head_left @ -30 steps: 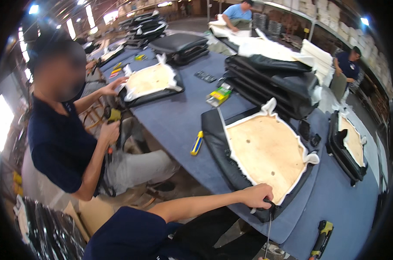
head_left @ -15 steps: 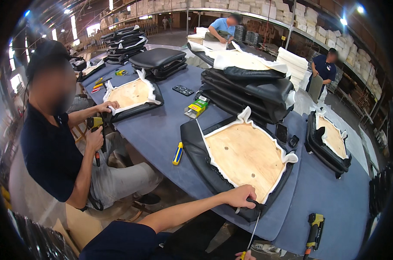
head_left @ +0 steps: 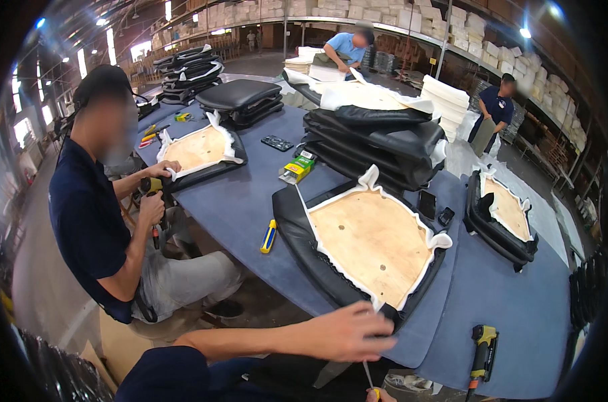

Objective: The person staples black fabric onto a foam-covered seat base using a pneumatic staple gun. They smooth the material, trim excess with a knife, and flip the seat to inspect the finish. The completed seat is placed on a stack of finished units.

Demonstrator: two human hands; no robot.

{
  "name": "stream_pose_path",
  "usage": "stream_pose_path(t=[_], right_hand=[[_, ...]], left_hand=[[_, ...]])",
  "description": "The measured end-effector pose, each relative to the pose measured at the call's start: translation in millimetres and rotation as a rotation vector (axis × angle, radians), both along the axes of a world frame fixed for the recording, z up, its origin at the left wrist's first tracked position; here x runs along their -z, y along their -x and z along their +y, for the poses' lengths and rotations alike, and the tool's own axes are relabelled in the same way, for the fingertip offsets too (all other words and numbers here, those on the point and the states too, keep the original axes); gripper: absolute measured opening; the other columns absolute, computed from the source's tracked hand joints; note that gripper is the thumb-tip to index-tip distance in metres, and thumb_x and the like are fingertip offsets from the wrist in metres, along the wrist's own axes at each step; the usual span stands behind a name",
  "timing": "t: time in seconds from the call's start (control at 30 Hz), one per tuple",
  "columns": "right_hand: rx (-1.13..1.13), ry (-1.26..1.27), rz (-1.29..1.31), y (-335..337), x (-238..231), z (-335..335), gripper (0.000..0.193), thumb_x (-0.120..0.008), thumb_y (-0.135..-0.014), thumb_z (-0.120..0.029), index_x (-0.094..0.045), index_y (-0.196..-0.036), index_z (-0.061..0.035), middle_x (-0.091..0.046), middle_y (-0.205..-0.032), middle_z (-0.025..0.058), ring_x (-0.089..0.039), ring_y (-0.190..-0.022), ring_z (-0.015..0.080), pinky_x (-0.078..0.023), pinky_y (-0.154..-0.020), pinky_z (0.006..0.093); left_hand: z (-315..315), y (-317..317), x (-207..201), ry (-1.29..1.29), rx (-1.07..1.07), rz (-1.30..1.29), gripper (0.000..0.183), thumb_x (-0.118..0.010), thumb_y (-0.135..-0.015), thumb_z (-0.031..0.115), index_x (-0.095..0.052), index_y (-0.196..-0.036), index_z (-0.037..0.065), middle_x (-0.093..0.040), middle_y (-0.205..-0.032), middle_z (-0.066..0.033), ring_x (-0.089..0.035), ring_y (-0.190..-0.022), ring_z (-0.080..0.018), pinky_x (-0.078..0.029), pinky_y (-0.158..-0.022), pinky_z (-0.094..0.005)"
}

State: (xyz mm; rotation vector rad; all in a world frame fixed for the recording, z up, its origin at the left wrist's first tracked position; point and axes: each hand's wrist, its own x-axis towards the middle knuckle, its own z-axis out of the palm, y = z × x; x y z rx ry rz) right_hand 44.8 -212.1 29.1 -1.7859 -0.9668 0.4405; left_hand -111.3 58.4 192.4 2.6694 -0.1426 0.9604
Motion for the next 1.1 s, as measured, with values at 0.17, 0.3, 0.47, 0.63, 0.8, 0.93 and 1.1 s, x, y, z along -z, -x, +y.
stream_pose_path(t=[0.17, 0.3, 0.47, 0.63, 0.8, 0.93, 1.1], right_hand=[[-0.256, 0.084, -0.394, -15, -50, 21, 0.014, -0.078, -0.088, -0.018, -0.074, -0.095, -0.0064, -0.067, -0.078, 0.0139, -0.064, -0.068, 0.0362, -0.051, -0.063, 0.0431], [-0.123, -0.029, -0.509, -58, -38, 12, 0.015, -0.078, -0.087, -0.018, -0.072, -0.093, -0.0046, -0.066, -0.075, 0.0144, -0.065, -0.068, 0.0341, -0.051, -0.064, 0.0445], [0.387, 0.155, -0.088, -113, -52, 43, 0.018, -0.076, -0.087, -0.016, -0.074, -0.101, -0.0038, -0.071, -0.088, 0.0168, -0.068, -0.084, 0.0365, -0.053, -0.077, 0.0471], [0.346, -0.070, -0.389, -166, -4, 112, 0.052, -0.061, -0.087, 0.006, -0.059, -0.139, 0.0060, -0.062, -0.133, 0.0264, -0.060, -0.123, 0.0400, -0.046, -0.109, 0.0446], [0.341, 0.063, -0.622, -179, 19, 137, 0.053, -0.059, -0.085, 0.009, -0.061, -0.138, 0.0022, -0.048, -0.150, 0.0273, -0.047, -0.136, 0.0460, -0.042, -0.114, 0.0511], [0.350, 0.083, -0.574, -171, 2, 125, 0.049, -0.061, -0.085, 0.007, -0.065, -0.133, 0.0006, -0.050, -0.148, 0.0271, -0.049, -0.135, 0.0454, -0.042, -0.114, 0.0509], [0.629, 0.067, -0.940, -199, -49, 85, 0.040, -0.073, -0.087, -0.011, -0.068, -0.126, -0.0047, -0.063, -0.125, 0.0212, -0.060, -0.117, 0.0404, -0.048, -0.100, 0.0504]], left_hand=[[-24, 76, 28, -0.388, -0.155, 0.502, 0.032, -0.062, -0.104, 0.034, -0.062, -0.085, 0.008, -0.056, -0.077, -0.0037, -0.062, -0.090, -0.0207, -0.043, -0.108, -0.0466], [-16, 139, 50, 0.177, -0.188, 0.683, 0.034, -0.059, -0.106, 0.034, -0.067, -0.086, 0.008, -0.066, -0.083, -0.0065, -0.066, -0.090, -0.0204, -0.051, -0.089, -0.0441], [-59, 155, 73, -0.098, -0.718, 1.489, 0.033, -0.065, -0.099, 0.037, -0.075, -0.099, 0.005, -0.074, -0.102, -0.0211, -0.073, -0.102, -0.0340, -0.059, -0.073, -0.0532], [-100, -8, 61, 0.448, 0.027, 0.251, 0.034, -0.081, -0.086, 0.026, -0.076, -0.109, 0.002, -0.074, -0.111, -0.0191, -0.073, -0.102, -0.0323, -0.058, -0.087, -0.0397], [-70, -132, 70, -0.099, -0.544, 0.313, 0.051, -0.063, -0.095, 0.023, -0.058, -0.129, -0.014, -0.062, -0.130, -0.0272, -0.057, -0.129, -0.0409, -0.040, -0.117, -0.0448], [-34, -144, 83, -0.221, -0.823, 0.574, 0.050, -0.073, -0.086, 0.033, -0.067, -0.114, -0.009, -0.067, -0.107, -0.0201, -0.060, -0.112, -0.0330, -0.044, -0.099, -0.0413], [-15, -127, 81, 0.032, -0.570, 0.493, 0.036, -0.079, -0.086, 0.033, -0.068, -0.095, 0.000, -0.067, -0.098, -0.0170, -0.061, -0.101, -0.0331, -0.046, -0.089, -0.0425]])
